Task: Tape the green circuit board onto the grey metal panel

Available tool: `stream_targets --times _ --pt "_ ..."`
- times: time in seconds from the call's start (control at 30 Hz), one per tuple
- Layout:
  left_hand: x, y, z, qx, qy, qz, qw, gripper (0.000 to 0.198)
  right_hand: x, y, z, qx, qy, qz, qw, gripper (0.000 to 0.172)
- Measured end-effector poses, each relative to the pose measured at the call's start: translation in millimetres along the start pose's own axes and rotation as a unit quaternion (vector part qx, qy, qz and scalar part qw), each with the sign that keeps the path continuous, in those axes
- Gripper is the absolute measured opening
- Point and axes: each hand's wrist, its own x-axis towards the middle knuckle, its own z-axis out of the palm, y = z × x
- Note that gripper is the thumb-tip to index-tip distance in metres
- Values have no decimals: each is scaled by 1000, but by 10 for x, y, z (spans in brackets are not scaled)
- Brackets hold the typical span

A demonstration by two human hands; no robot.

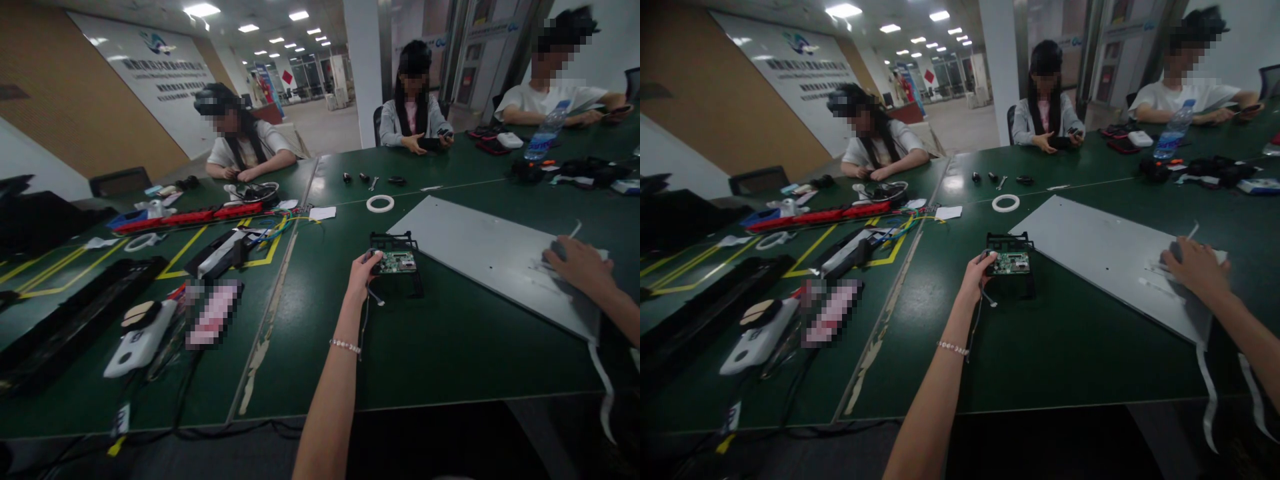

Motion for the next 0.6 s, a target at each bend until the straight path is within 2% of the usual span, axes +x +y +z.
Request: stream_targets --times 0.07,0.23,0.43,0.6 --pt "0 4 1 1 3 0 1000 34 81 -152 -33 25 -9 2 1000 74" --pt "17 18 -11 16 20 3 1000 38 200 -424 -80 44 -42 -53 997 71" --pt "35 68 -57 44 32 39 998 41 208 -510 -64 44 -38 -95 994 74" --pt "47 152 -119 41 61 59 996 40 205 -568 -41 32 -29 -172 984 71"
